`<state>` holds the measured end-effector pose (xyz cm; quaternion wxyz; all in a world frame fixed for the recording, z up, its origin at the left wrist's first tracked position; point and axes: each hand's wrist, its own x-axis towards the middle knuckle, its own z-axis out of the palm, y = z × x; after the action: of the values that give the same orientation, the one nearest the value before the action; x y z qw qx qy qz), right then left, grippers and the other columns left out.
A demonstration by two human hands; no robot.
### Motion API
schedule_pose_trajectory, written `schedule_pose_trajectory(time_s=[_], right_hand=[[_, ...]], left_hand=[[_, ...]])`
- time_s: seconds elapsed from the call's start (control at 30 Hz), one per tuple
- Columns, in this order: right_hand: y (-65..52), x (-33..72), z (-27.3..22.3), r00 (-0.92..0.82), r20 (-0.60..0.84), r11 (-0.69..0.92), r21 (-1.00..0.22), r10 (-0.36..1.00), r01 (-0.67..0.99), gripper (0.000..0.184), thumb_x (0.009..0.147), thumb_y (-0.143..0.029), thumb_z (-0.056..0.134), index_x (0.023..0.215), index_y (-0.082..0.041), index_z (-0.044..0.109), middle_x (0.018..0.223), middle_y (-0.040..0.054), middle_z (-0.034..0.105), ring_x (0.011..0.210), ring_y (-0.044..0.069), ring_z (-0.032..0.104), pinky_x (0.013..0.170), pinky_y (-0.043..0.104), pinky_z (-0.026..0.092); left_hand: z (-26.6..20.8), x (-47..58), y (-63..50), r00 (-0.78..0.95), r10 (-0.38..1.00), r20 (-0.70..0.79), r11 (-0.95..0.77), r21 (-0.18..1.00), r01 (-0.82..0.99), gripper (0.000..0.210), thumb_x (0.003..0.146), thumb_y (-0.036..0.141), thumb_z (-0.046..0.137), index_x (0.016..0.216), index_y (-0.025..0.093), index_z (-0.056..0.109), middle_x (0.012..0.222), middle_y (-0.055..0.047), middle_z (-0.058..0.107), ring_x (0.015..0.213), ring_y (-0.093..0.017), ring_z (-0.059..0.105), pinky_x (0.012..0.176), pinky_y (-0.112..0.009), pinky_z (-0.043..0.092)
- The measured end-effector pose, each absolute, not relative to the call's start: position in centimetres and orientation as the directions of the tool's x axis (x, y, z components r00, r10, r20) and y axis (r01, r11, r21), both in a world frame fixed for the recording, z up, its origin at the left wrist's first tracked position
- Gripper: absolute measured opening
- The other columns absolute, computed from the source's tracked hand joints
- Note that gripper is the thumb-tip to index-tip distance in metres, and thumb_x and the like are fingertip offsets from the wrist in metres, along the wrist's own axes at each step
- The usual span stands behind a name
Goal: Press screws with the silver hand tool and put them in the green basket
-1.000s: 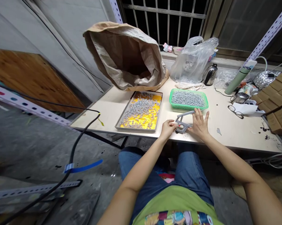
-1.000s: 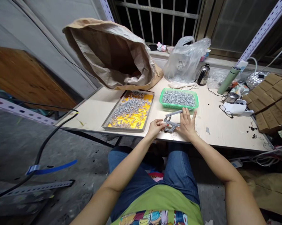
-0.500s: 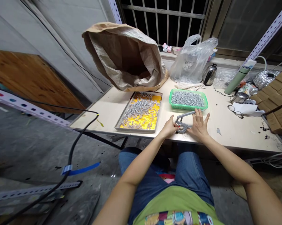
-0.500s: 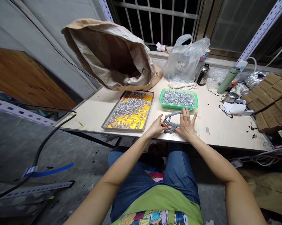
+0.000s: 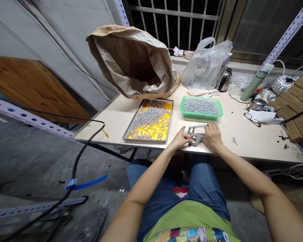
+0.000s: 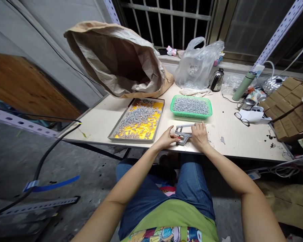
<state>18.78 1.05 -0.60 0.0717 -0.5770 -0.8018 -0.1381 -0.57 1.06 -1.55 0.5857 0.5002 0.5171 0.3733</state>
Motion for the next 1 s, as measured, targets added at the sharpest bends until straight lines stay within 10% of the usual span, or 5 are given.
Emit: schedule_pose_trajectory(time_s=[0.23, 0.43, 0.73, 1.0], right_hand=[[2.1, 18.5, -0.5, -0.257, 0.03, 0.25, 0.151, 0.966, 0.956, 0.039, 0.089, -0.046, 0.049, 0.094, -0.01, 0.063, 0.081, 0.0156, 0.068, 0.075, 0.025, 0.062, 0.064, 0.03, 0.039], [2.3, 17.7, 0.4, -0.286, 0.078, 0.272, 0.155, 0.955, 0.95, 0.033, 0.085, -0.039, 0.054, 0.103, -0.012, 0.06, 0.092, 0.0153, 0.068, 0.088, 0.026, 0.06, 0.068, 0.03, 0.04], [1.0, 19.0, -1.2, -0.19, 0.373, 0.182, 0.057, 0.908, 0.982, 0.058, 0.08, -0.056, 0.052, 0.107, -0.005, 0.062, 0.122, 0.0249, 0.057, 0.114, 0.035, 0.047, 0.107, 0.055, 0.026], [0.9, 20.1, -3.9, -0.063, 0.459, 0.124, -0.105, 0.886, 0.987, 0.058, 0.082, -0.06, 0.047, 0.105, -0.009, 0.063, 0.12, 0.024, 0.056, 0.116, 0.036, 0.044, 0.107, 0.064, 0.021]], left_hand=[[-2.2, -0.9, 0.9, 0.01, 0.954, -0.299, 0.299, 0.951, -0.074, 0.052, 0.076, 0.037, 0.073, 0.118, 0.01, 0.054, 0.06, 0.002, 0.063, 0.052, -0.008, 0.057, 0.051, -0.018, 0.04], [-1.2, -0.1, 1.2, 0.201, 0.866, -0.458, 0.474, 0.879, -0.042, 0.037, 0.07, 0.043, 0.076, 0.061, 0.01, 0.062, 0.048, -0.002, 0.058, 0.039, -0.007, 0.05, 0.04, -0.018, 0.033], [-1.2, 0.5, 1.1, 0.126, 0.894, -0.431, 0.431, 0.902, 0.027, 0.024, 0.06, 0.023, 0.081, 0.051, 0.011, 0.063, 0.045, -0.001, 0.056, 0.038, -0.007, 0.045, 0.041, -0.021, 0.035], [4.0, 4.4, 8.9, -0.072, 0.997, -0.032, 0.036, 0.998, 0.058, 0.019, 0.07, 0.026, 0.072, 0.077, 0.009, 0.072, 0.079, -0.008, 0.071, 0.078, -0.018, 0.063, 0.071, -0.026, 0.047]])
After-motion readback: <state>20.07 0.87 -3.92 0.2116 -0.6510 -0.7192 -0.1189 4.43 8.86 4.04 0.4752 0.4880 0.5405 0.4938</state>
